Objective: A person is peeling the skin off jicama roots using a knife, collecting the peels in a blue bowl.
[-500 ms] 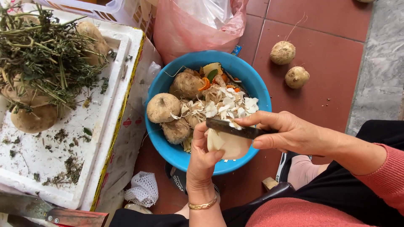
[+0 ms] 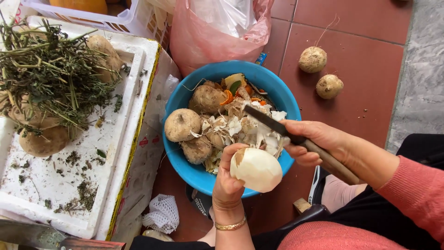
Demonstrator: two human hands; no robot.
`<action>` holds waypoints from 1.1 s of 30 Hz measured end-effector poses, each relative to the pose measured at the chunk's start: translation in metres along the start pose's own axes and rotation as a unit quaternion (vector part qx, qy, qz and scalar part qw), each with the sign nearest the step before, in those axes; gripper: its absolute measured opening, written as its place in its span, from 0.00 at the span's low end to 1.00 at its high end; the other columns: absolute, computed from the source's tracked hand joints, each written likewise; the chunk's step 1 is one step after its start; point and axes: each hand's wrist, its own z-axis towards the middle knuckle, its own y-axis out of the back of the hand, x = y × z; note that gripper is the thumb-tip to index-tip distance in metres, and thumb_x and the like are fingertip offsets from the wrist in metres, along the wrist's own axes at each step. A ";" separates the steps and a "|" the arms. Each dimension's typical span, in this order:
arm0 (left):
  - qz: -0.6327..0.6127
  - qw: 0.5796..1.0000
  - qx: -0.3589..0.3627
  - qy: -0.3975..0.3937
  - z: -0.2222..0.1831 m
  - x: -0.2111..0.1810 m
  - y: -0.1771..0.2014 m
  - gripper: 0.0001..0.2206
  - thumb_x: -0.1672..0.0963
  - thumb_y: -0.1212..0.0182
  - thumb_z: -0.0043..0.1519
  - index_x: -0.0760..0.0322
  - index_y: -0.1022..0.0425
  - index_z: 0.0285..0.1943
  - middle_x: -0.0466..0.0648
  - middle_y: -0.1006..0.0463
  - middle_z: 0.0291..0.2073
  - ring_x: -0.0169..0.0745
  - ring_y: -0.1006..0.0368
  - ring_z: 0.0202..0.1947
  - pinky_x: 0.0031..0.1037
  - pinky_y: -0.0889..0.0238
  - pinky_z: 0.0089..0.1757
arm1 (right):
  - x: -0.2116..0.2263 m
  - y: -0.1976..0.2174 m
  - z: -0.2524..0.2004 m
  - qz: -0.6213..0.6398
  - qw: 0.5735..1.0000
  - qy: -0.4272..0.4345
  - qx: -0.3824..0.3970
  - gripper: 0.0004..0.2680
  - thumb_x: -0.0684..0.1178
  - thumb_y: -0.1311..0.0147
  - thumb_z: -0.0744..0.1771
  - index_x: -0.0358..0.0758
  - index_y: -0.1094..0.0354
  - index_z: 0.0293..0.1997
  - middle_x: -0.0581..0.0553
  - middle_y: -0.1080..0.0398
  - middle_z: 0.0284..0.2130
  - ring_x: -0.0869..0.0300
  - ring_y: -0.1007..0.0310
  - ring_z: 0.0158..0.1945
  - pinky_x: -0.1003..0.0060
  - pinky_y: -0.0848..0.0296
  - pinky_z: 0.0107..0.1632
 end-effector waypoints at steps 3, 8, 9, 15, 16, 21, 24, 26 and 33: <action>-0.020 0.999 -0.031 0.034 0.006 0.000 0.007 0.34 0.49 0.19 0.51 0.55 0.32 0.65 0.49 0.28 0.56 0.53 0.31 0.57 0.47 0.31 0.52 | 0.010 0.004 -0.001 -0.065 0.985 0.127 -0.098 0.17 0.60 0.56 0.71 0.45 0.54 0.62 0.42 0.39 0.19 0.65 0.51 0.11 0.70 0.53 0.13; 0.068 0.991 -0.084 0.075 0.016 -0.008 -0.008 0.30 0.51 0.24 0.50 0.55 0.29 0.63 0.45 0.26 0.58 0.46 0.32 0.58 0.40 0.33 0.55 | -0.004 -0.029 -0.017 -0.167 0.914 0.349 -0.118 0.36 0.34 0.52 0.60 0.61 0.55 0.78 0.30 0.32 0.35 0.63 0.51 0.08 0.69 0.42 0.12; 0.080 0.987 -0.093 0.102 0.017 -0.010 -0.013 0.31 0.51 0.24 0.49 0.55 0.29 0.63 0.46 0.25 0.57 0.43 0.30 0.55 0.36 0.31 0.52 | -0.008 -0.032 -0.016 -0.217 0.910 0.342 -0.093 0.39 0.37 0.44 0.59 0.61 0.61 0.79 0.34 0.29 0.40 0.66 0.46 0.13 0.72 0.41 0.13; 0.111 0.977 -0.080 0.165 0.019 -0.017 -0.028 0.32 0.53 0.26 0.50 0.59 0.31 0.65 0.50 0.22 0.53 0.39 0.26 0.50 0.29 0.30 0.48 | -0.008 -0.043 -0.014 -0.304 0.924 0.212 -0.096 0.48 0.48 0.35 0.54 0.67 0.69 0.80 0.41 0.30 0.51 0.64 0.41 0.21 0.71 0.38 0.19; 0.113 0.975 -0.076 0.175 0.018 -0.016 -0.030 0.33 0.52 0.26 0.49 0.58 0.31 0.66 0.51 0.22 0.52 0.38 0.26 0.49 0.28 0.30 0.48 | -0.006 -0.043 -0.015 -0.305 0.932 0.168 -0.099 0.48 0.47 0.35 0.53 0.70 0.69 0.80 0.41 0.33 0.52 0.63 0.42 0.21 0.71 0.37 0.20; 0.146 0.964 -0.079 0.207 0.023 -0.027 -0.048 0.34 0.50 0.29 0.49 0.59 0.33 0.65 0.51 0.22 0.47 0.37 0.26 0.45 0.27 0.31 0.45 | -0.011 -0.034 -0.012 -0.233 0.956 0.180 -0.018 0.47 0.49 0.35 0.54 0.64 0.67 0.81 0.39 0.33 0.36 0.65 0.44 0.17 0.74 0.43 0.16; 0.150 0.965 -0.090 0.195 0.028 -0.023 -0.045 0.33 0.50 0.35 0.54 0.61 0.37 0.69 0.53 0.20 0.41 0.40 0.25 0.44 0.35 0.34 0.51 | -0.024 -0.006 0.007 -0.118 0.968 0.220 0.026 0.42 0.44 0.35 0.56 0.58 0.59 0.80 0.33 0.30 0.31 0.64 0.45 0.10 0.73 0.42 0.11; 0.150 0.967 -0.104 0.176 0.029 -0.022 -0.042 0.31 0.52 0.39 0.60 0.63 0.40 0.74 0.55 0.19 0.35 0.42 0.24 0.44 0.43 0.38 0.59 | -0.030 0.023 0.020 -0.049 0.961 0.259 0.077 0.39 0.41 0.35 0.58 0.54 0.54 0.79 0.29 0.28 0.23 0.61 0.46 0.06 0.72 0.43 0.08; 0.089 0.979 -0.121 0.140 0.020 -0.044 -0.042 0.42 0.34 0.70 0.63 0.60 0.43 0.78 0.61 0.16 0.44 0.49 0.21 0.52 0.40 0.36 0.56 | 0.004 0.028 0.006 -0.037 0.941 0.332 0.045 0.31 0.52 0.39 0.61 0.57 0.46 0.75 0.35 0.28 0.24 0.65 0.46 0.09 0.74 0.41 0.10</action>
